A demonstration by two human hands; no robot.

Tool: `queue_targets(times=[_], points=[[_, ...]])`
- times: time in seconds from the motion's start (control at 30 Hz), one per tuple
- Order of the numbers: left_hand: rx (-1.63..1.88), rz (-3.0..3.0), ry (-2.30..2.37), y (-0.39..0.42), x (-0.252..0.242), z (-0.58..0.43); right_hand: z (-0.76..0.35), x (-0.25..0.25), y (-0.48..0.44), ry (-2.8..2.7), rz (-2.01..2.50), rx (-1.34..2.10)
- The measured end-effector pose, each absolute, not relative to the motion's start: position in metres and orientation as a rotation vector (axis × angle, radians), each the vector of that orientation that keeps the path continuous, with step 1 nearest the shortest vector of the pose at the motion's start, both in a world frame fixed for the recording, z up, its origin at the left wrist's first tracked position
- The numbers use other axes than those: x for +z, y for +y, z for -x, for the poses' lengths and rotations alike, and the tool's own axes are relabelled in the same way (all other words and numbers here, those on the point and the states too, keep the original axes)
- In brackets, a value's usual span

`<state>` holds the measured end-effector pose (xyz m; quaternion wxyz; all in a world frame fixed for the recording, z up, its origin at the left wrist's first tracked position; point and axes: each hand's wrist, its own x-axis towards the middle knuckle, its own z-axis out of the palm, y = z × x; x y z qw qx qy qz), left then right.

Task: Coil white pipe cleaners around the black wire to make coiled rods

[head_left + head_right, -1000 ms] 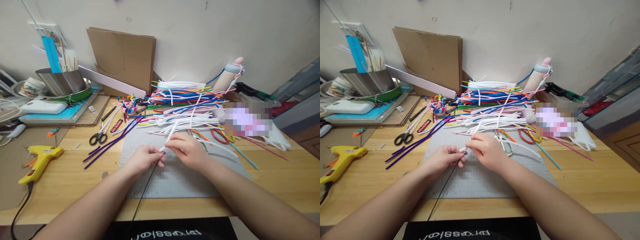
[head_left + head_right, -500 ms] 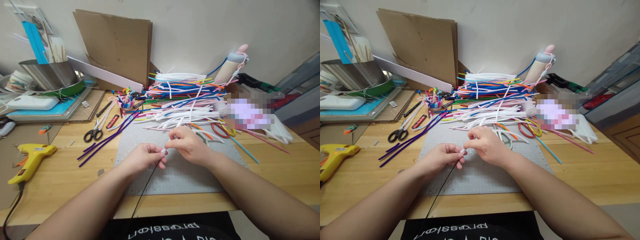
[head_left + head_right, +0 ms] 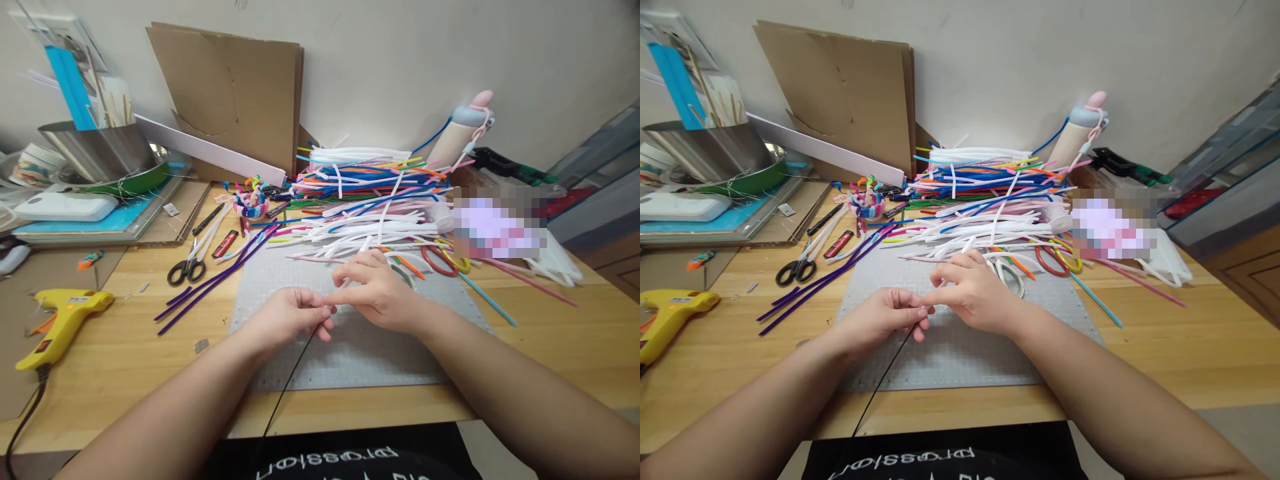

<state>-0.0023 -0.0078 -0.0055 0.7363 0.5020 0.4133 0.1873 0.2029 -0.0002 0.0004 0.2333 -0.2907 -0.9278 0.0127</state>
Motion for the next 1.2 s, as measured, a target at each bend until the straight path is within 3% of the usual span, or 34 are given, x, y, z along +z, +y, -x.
queue_targets(times=[0.53, 1.07, 1.2], points=[[0.446, -0.694, 0.7, -0.009, -0.009, 0.005, -0.201, 0.006, -0.004, -2.481, 0.767, -0.112], [0.585, -0.891, 0.917, -0.006, -0.01, 0.004, -0.195, 0.007, -0.014, -2.396, 0.904, -0.167], [0.624, -0.868, 0.902, -0.005, -0.006, 0.007, -0.19, 0.01, -0.022, -2.34, 1.025, 0.192]])
